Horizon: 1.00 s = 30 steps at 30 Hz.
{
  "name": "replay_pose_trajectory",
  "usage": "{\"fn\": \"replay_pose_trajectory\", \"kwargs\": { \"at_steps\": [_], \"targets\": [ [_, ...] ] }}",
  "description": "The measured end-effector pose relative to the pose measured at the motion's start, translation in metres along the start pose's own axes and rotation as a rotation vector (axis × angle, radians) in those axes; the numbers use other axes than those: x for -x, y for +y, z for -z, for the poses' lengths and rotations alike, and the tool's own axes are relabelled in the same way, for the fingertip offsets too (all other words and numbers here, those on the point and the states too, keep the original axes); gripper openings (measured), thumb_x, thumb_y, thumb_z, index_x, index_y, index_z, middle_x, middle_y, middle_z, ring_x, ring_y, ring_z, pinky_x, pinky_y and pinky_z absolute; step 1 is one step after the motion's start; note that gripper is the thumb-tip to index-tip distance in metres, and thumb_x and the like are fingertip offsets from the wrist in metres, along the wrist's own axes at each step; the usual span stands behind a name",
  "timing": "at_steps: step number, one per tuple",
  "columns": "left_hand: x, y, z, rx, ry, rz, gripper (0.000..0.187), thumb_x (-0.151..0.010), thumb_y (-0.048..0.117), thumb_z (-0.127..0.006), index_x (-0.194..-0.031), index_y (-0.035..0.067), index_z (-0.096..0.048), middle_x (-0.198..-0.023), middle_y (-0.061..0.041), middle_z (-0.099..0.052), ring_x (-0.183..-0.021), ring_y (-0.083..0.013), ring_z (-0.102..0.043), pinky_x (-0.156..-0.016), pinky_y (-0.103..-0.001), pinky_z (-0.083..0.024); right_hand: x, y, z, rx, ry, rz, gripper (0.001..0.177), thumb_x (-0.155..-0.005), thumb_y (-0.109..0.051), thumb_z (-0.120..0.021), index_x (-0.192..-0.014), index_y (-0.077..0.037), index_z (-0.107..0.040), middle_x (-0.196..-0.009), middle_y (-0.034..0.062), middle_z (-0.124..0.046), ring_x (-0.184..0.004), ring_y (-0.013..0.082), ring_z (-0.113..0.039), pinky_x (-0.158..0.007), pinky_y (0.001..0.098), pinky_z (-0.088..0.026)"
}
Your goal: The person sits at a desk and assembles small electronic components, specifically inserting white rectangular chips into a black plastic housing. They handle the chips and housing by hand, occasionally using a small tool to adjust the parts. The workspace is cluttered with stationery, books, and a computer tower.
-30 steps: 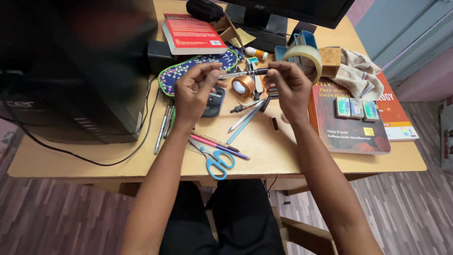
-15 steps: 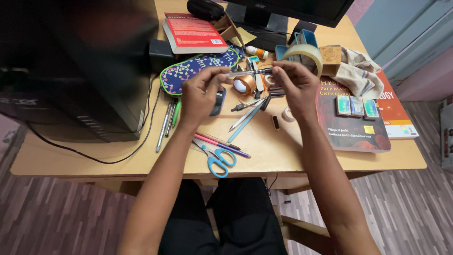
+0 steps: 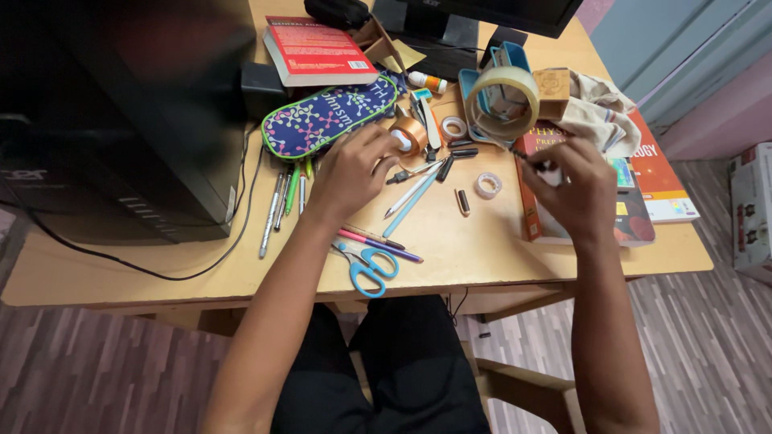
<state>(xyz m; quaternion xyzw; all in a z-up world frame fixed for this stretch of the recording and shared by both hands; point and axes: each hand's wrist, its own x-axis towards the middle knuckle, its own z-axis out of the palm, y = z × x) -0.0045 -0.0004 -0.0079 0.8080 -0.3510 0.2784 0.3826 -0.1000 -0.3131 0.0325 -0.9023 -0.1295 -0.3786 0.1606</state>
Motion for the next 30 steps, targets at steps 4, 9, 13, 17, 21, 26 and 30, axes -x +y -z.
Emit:
{"fn": "replay_pose_trajectory", "kwargs": {
  "at_steps": [4, 9, 13, 17, 21, 26, 30],
  "targets": [
    [0.001, -0.002, -0.002, -0.012, -0.057, -0.016, 0.015, -0.086, 0.012, -0.078, -0.100, 0.009, -0.073, -0.108, -0.006, -0.069, -0.102, -0.0291, -0.067, -0.094, -0.043, -0.052, 0.017, -0.002, 0.003, 0.017, -0.099, -0.078, 0.012, -0.083, -0.009, -0.083, -0.092, -0.007, -0.075, -0.086, 0.0052, -0.067, -0.073, 0.0180, -0.066, -0.066, 0.0320, -0.053],
    [0.002, -0.002, -0.003, -0.049, -0.084, -0.047, 0.018, -0.085, 0.011, -0.078, -0.101, 0.007, -0.073, -0.110, -0.007, -0.067, -0.100, -0.0296, -0.065, -0.092, -0.043, -0.050, 0.031, -0.009, -0.006, 0.058, -0.249, -0.241, 0.019, -0.077, -0.016, -0.081, -0.091, -0.005, -0.076, -0.080, 0.0082, -0.069, -0.069, 0.0233, -0.067, -0.066, 0.0375, -0.054],
    [0.003, -0.002, -0.005, -0.047, -0.100, -0.076, 0.015, -0.084, 0.011, -0.078, -0.098, 0.008, -0.073, -0.104, -0.006, -0.066, -0.103, -0.0258, -0.066, -0.090, -0.041, -0.049, 0.033, -0.007, -0.012, 0.077, -0.376, -0.397, 0.023, -0.076, -0.021, -0.082, -0.091, -0.005, -0.077, -0.081, 0.0105, -0.072, -0.069, 0.0258, -0.070, -0.067, 0.0387, -0.055],
    [0.003, -0.002, -0.005, -0.029, -0.100, -0.088, 0.015, -0.083, 0.010, -0.078, -0.097, 0.008, -0.073, -0.103, -0.005, -0.066, -0.103, -0.0248, -0.066, -0.087, -0.040, -0.049, 0.030, -0.006, -0.013, 0.164, -0.410, -0.391, 0.024, -0.077, -0.025, -0.084, -0.093, -0.007, -0.081, -0.087, 0.0124, -0.073, -0.074, 0.0302, -0.069, -0.070, 0.0414, -0.054],
    [0.004, -0.001, -0.004, -0.015, -0.091, -0.089, 0.014, -0.082, 0.009, -0.079, -0.095, 0.009, -0.074, -0.101, -0.004, -0.067, -0.101, -0.0238, -0.066, -0.086, -0.041, -0.049, 0.023, -0.009, -0.013, 0.140, -0.362, -0.352, 0.026, -0.078, -0.022, -0.085, -0.099, -0.007, -0.081, -0.089, 0.0129, -0.072, -0.076, 0.0293, -0.068, -0.069, 0.0408, -0.053],
    [0.003, -0.002, -0.004, -0.029, -0.100, -0.096, 0.013, -0.083, 0.008, -0.079, -0.094, 0.008, -0.073, -0.101, -0.006, -0.066, -0.101, -0.0249, -0.066, -0.085, -0.041, -0.048, 0.012, -0.021, -0.021, -0.070, -0.372, -0.326, 0.027, -0.084, -0.021, -0.085, -0.104, -0.003, -0.077, -0.089, 0.0109, -0.071, -0.072, 0.0230, -0.067, -0.067, 0.0356, -0.054],
    [0.003, -0.001, -0.004, -0.010, -0.104, -0.080, 0.012, -0.083, 0.010, -0.079, -0.094, 0.010, -0.073, -0.101, -0.005, -0.066, -0.100, -0.0237, -0.066, -0.085, -0.041, -0.048, 0.006, -0.036, -0.031, -0.188, -0.426, -0.277, 0.034, -0.079, -0.017, -0.084, -0.109, -0.004, -0.076, -0.096, 0.0099, -0.073, -0.073, 0.0208, -0.069, -0.067, 0.0346, -0.055]
  ]
}}
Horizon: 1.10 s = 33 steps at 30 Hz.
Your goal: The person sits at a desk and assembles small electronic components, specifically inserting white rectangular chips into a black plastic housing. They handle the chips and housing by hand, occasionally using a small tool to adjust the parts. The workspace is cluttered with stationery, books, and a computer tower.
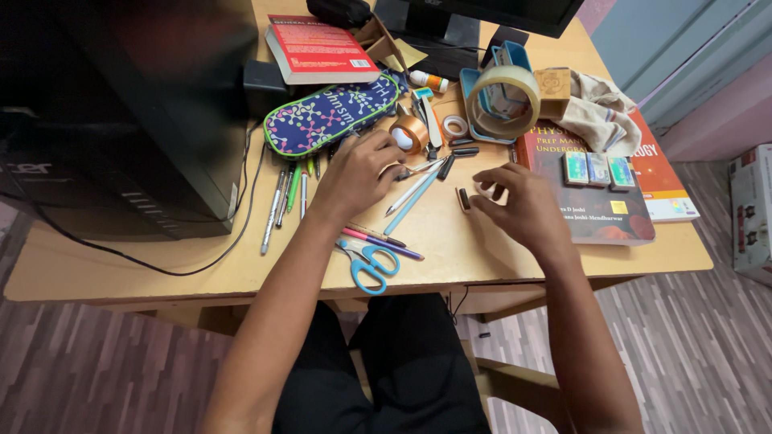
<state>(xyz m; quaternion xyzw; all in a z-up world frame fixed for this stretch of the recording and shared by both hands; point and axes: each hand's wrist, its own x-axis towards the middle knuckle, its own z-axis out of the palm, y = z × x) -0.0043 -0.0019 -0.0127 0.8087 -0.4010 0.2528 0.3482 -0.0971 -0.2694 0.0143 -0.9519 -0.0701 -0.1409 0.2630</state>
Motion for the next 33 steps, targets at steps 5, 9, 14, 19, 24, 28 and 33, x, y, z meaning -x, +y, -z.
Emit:
{"fn": "replay_pose_trajectory", "kwargs": {
  "at_steps": [5, 9, 14, 19, 24, 28, 33],
  "targets": [
    [0.000, 0.001, 0.000, -0.027, -0.005, -0.004, 0.013, -0.083, 0.011, -0.079, -0.094, 0.008, -0.072, -0.101, -0.005, -0.066, -0.102, -0.0237, -0.066, -0.085, -0.041, -0.048, -0.010, -0.005, -0.014, -0.043, -0.071, 0.001, 0.040, -0.075, -0.010, -0.084, -0.113, -0.003, -0.073, -0.100, 0.0113, -0.074, -0.083, 0.0201, -0.074, -0.074, 0.0348, -0.059],
    [0.000, 0.002, 0.001, -0.059, 0.013, 0.001, 0.011, -0.084, 0.011, -0.078, -0.092, 0.009, -0.072, -0.101, -0.006, -0.066, -0.101, -0.0233, -0.067, -0.085, -0.041, -0.048, -0.018, -0.005, -0.018, -0.081, -0.049, -0.020, 0.037, -0.080, -0.008, -0.082, -0.114, -0.002, -0.071, -0.105, 0.0114, -0.073, -0.086, 0.0187, -0.075, -0.075, 0.0325, -0.059],
    [-0.003, -0.001, 0.006, -0.058, 0.138, 0.123, 0.009, -0.089, 0.013, -0.076, -0.097, 0.009, -0.074, -0.101, -0.005, -0.067, -0.096, -0.0246, -0.068, -0.084, -0.042, -0.048, -0.037, -0.005, -0.016, -0.150, 0.125, 0.142, 0.030, -0.084, 0.000, -0.078, -0.113, -0.002, -0.074, -0.115, 0.0123, -0.072, -0.092, 0.0184, -0.073, -0.075, 0.0313, -0.060],
    [-0.002, -0.007, 0.010, -0.113, 0.219, 0.221, 0.012, -0.096, 0.013, -0.071, -0.106, 0.009, -0.072, -0.104, -0.007, -0.068, -0.097, -0.0281, -0.068, -0.088, -0.043, -0.049, -0.056, -0.010, -0.026, -0.303, -0.028, 0.336, 0.022, -0.097, -0.001, -0.073, -0.118, -0.003, -0.066, -0.119, 0.0108, -0.069, -0.107, 0.0204, -0.072, -0.091, 0.0340, -0.058],
    [-0.003, -0.013, 0.018, -0.194, 0.417, 0.285, 0.024, -0.102, 0.014, -0.062, -0.125, 0.012, -0.067, -0.114, -0.010, -0.068, -0.101, -0.0333, -0.068, -0.087, -0.044, -0.053, -0.066, -0.047, -0.055, -0.372, -0.412, 0.400, 0.054, -0.094, 0.001, -0.062, -0.146, -0.007, -0.049, -0.119, 0.0123, -0.064, -0.110, 0.0256, -0.066, -0.099, 0.0390, -0.052],
    [-0.003, -0.013, 0.028, -0.141, 0.561, 0.369, 0.019, -0.107, 0.015, -0.058, -0.125, 0.012, -0.065, -0.113, -0.011, -0.066, -0.104, -0.0350, -0.069, -0.083, -0.045, -0.054, -0.080, -0.065, -0.074, -0.182, -0.393, 0.645, 0.037, -0.088, 0.000, -0.065, -0.124, -0.005, -0.058, -0.125, 0.0154, -0.064, -0.113, 0.0330, -0.063, -0.097, 0.0448, -0.049],
    [-0.004, -0.011, 0.024, -0.140, 0.549, 0.369, 0.016, -0.108, 0.015, -0.057, -0.122, 0.013, -0.064, -0.112, -0.011, -0.066, -0.103, -0.0340, -0.069, -0.082, -0.043, -0.054, -0.084, -0.053, -0.063, -0.037, -0.224, 0.682, 0.027, -0.093, -0.006, -0.067, -0.119, -0.008, -0.060, -0.120, 0.0106, -0.068, -0.118, 0.0334, -0.063, -0.100, 0.0474, -0.045]
  ]
}}
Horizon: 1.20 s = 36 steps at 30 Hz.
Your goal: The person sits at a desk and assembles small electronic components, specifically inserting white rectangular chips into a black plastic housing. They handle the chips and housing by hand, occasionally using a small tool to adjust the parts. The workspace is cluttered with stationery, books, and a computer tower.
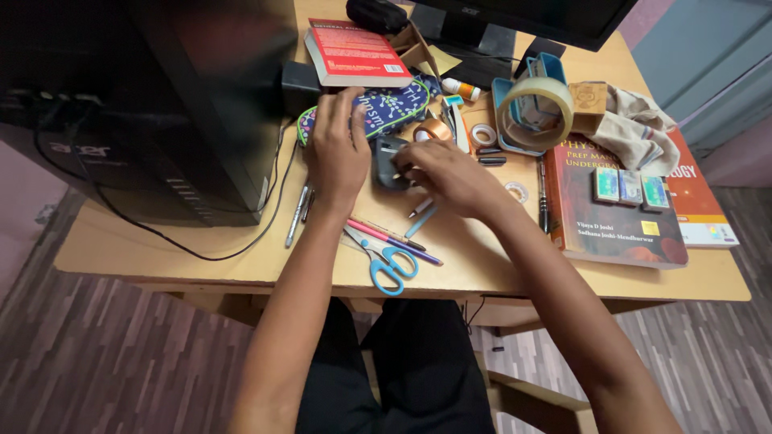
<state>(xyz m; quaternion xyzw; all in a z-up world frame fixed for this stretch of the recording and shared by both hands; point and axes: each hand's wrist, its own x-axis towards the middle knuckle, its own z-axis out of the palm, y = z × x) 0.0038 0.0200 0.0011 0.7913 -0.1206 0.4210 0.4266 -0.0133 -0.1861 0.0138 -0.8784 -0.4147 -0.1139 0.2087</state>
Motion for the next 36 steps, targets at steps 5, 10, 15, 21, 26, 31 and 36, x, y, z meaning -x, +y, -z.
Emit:
{"fn": "replay_pose_trajectory", "kwargs": {
  "at_steps": [5, 10, 15, 21, 26, 31, 36],
  "targets": [
    [-0.002, -0.002, 0.000, 0.114, -0.016, 0.081, 0.013, -0.106, 0.015, -0.060, -0.112, 0.008, -0.068, -0.105, -0.012, -0.067, -0.099, -0.0340, -0.069, -0.083, -0.043, -0.054, 0.013, 0.007, 0.010, -0.027, 0.066, -0.075, 0.027, -0.095, -0.005, -0.065, -0.122, -0.007, -0.061, -0.114, 0.0124, -0.069, -0.112, 0.0346, -0.063, -0.096, 0.0458, -0.047],
    [0.003, -0.018, 0.022, 0.099, -0.095, 0.089, 0.012, -0.098, 0.003, -0.060, -0.105, 0.003, -0.069, -0.106, -0.015, -0.068, -0.103, -0.0360, -0.066, -0.089, -0.045, -0.052, 0.010, 0.002, 0.008, -0.158, 0.110, -0.116, 0.030, -0.098, -0.004, -0.063, -0.128, -0.007, -0.059, -0.118, 0.0141, -0.067, -0.113, 0.0339, -0.064, -0.097, 0.0454, -0.049],
    [0.015, -0.039, 0.059, 0.019, -0.175, 0.008, 0.019, -0.096, -0.006, -0.056, -0.112, -0.002, -0.065, -0.112, -0.020, -0.065, -0.106, -0.0396, -0.065, -0.091, -0.047, -0.050, -0.014, -0.011, 0.003, -0.195, -0.072, -0.135, 0.054, -0.089, 0.003, -0.062, -0.141, -0.007, -0.054, -0.127, 0.0164, -0.065, -0.123, 0.0363, -0.059, -0.103, 0.0469, -0.046],
    [0.023, -0.044, 0.064, 0.109, -0.239, 0.063, 0.045, -0.095, -0.015, -0.045, -0.136, 0.001, -0.052, -0.123, -0.022, -0.059, -0.116, -0.0375, -0.063, -0.096, -0.043, -0.054, -0.054, -0.007, -0.037, -0.027, -0.117, 0.160, 0.055, -0.092, -0.009, -0.064, -0.146, -0.010, -0.050, -0.151, 0.0177, -0.053, -0.144, 0.0370, -0.042, -0.117, 0.0512, -0.030],
    [0.030, -0.051, 0.063, 0.169, -0.196, 0.109, 0.056, -0.090, -0.019, -0.042, -0.143, 0.000, -0.047, -0.130, -0.022, -0.059, -0.126, -0.0338, -0.062, -0.106, -0.042, -0.049, -0.069, 0.022, -0.048, 0.178, -0.050, -0.081, 0.048, -0.096, -0.017, -0.059, -0.144, -0.014, -0.056, -0.145, 0.0159, -0.057, -0.141, 0.0335, -0.046, -0.121, 0.0536, -0.022],
    [0.031, -0.059, 0.063, 0.226, -0.168, 0.128, 0.057, -0.090, -0.020, -0.041, -0.144, -0.001, -0.045, -0.134, -0.021, -0.059, -0.127, -0.0310, -0.062, -0.106, -0.040, -0.049, -0.057, 0.033, -0.032, 0.115, 0.024, -0.234, 0.040, -0.097, -0.020, -0.058, -0.136, -0.015, -0.059, -0.135, 0.0119, -0.065, -0.136, 0.0303, -0.053, -0.122, 0.0523, -0.024],
    [0.032, -0.061, 0.060, 0.177, -0.173, 0.123, 0.046, -0.095, -0.016, -0.048, -0.137, 0.002, -0.050, -0.130, -0.017, -0.061, -0.124, -0.0283, -0.066, -0.105, -0.038, -0.051, -0.049, 0.037, -0.032, 0.122, 0.117, -0.215, 0.036, -0.095, -0.019, -0.061, -0.130, -0.012, -0.063, -0.132, 0.0156, -0.065, -0.128, 0.0338, -0.056, -0.119, 0.0519, -0.027]
  ]
}}
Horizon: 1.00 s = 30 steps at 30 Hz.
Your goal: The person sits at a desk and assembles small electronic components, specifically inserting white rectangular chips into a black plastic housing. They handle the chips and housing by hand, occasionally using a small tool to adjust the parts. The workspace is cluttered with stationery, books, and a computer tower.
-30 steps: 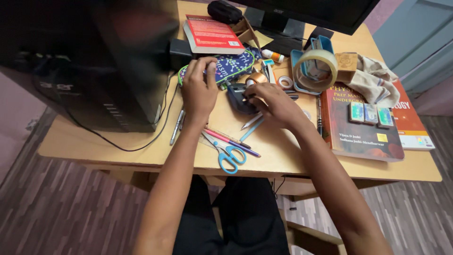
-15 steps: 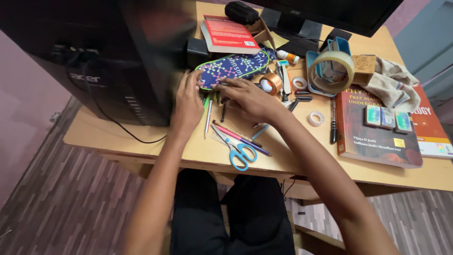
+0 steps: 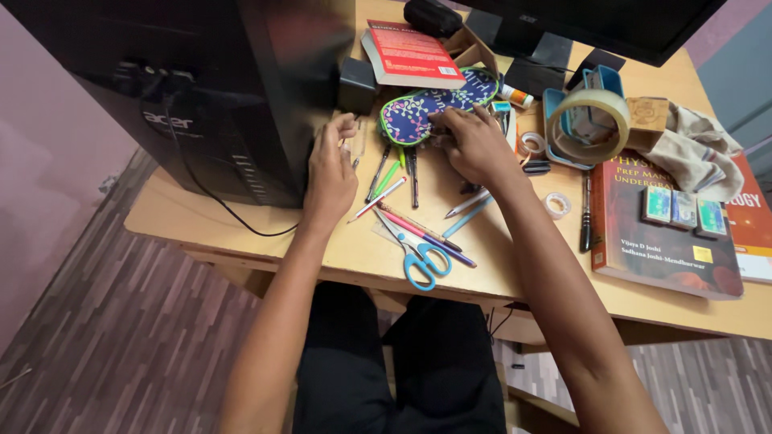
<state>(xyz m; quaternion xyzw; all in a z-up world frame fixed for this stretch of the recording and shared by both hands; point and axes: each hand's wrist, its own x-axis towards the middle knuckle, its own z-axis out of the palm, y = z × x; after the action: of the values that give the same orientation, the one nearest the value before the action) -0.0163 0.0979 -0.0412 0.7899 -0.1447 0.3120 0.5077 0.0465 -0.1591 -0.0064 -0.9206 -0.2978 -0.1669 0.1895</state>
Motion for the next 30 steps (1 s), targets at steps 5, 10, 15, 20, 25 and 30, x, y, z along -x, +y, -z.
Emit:
{"fn": "replay_pose_trajectory", "kwargs": {
  "at_steps": [5, 10, 15, 20, 25, 30],
  "targets": [
    [0.001, 0.020, 0.012, 0.082, -0.304, 0.034, 0.026, -0.088, 0.008, -0.078, -0.113, 0.009, -0.069, -0.115, -0.009, -0.064, -0.110, -0.0236, -0.065, -0.088, -0.033, -0.056, 0.003, 0.006, 0.005, -0.168, -0.019, -0.005, 0.024, -0.097, -0.012, -0.063, -0.120, -0.006, -0.063, -0.121, 0.0123, -0.070, -0.117, 0.0325, -0.064, -0.125, 0.0507, -0.025],
    [0.000, 0.027, 0.010, 0.046, -0.595, -0.193, 0.025, -0.070, 0.024, -0.089, -0.093, 0.017, -0.082, -0.106, 0.000, -0.069, -0.108, -0.0211, -0.064, -0.098, -0.040, -0.047, 0.010, 0.004, 0.015, -0.374, 0.092, -0.002, 0.028, -0.098, -0.005, -0.065, -0.125, -0.003, -0.061, -0.123, 0.0124, -0.067, -0.111, 0.0309, -0.062, -0.100, 0.0412, -0.047],
    [-0.003, 0.030, 0.006, -0.085, -0.776, -0.192, 0.017, -0.072, 0.028, -0.086, -0.088, 0.021, -0.084, -0.103, -0.001, -0.066, -0.110, -0.0193, -0.060, -0.098, -0.041, -0.036, 0.011, 0.000, 0.020, -0.396, 0.081, -0.063, 0.033, -0.101, -0.007, -0.064, -0.134, -0.005, -0.062, -0.114, 0.0116, -0.068, -0.108, 0.0238, -0.064, -0.098, 0.0375, -0.050],
    [-0.008, 0.030, 0.002, -0.083, -0.757, -0.252, 0.015, -0.074, 0.018, -0.082, -0.086, 0.011, -0.075, -0.107, -0.006, -0.065, -0.114, -0.0246, -0.058, -0.099, -0.044, -0.040, 0.014, 0.006, 0.022, -0.530, 0.120, -0.113, 0.027, -0.102, -0.008, -0.062, -0.128, -0.004, -0.060, -0.124, 0.0106, -0.068, -0.108, 0.0196, -0.068, -0.093, 0.0351, -0.054],
    [-0.018, 0.037, -0.005, -0.039, -0.535, -0.112, 0.012, -0.094, 0.008, -0.067, -0.103, 0.003, -0.061, -0.106, -0.010, -0.069, -0.103, -0.0289, -0.066, -0.089, -0.042, -0.051, 0.015, 0.011, 0.028, -0.416, 0.173, -0.129, 0.021, -0.102, -0.005, -0.067, -0.123, -0.003, -0.065, -0.111, 0.0096, -0.072, -0.098, 0.0190, -0.070, -0.086, 0.0325, -0.054],
    [-0.040, 0.044, -0.019, 0.026, -0.274, -0.017, 0.007, -0.100, 0.001, -0.060, -0.107, -0.001, -0.058, -0.102, -0.016, -0.070, -0.093, -0.0326, -0.071, -0.080, -0.042, -0.054, 0.013, 0.012, 0.035, -0.388, 0.283, -0.010, 0.022, -0.100, -0.001, -0.069, -0.122, -0.003, -0.071, -0.109, 0.0099, -0.069, -0.099, 0.0181, -0.069, -0.083, 0.0300, -0.055]
  ]
}}
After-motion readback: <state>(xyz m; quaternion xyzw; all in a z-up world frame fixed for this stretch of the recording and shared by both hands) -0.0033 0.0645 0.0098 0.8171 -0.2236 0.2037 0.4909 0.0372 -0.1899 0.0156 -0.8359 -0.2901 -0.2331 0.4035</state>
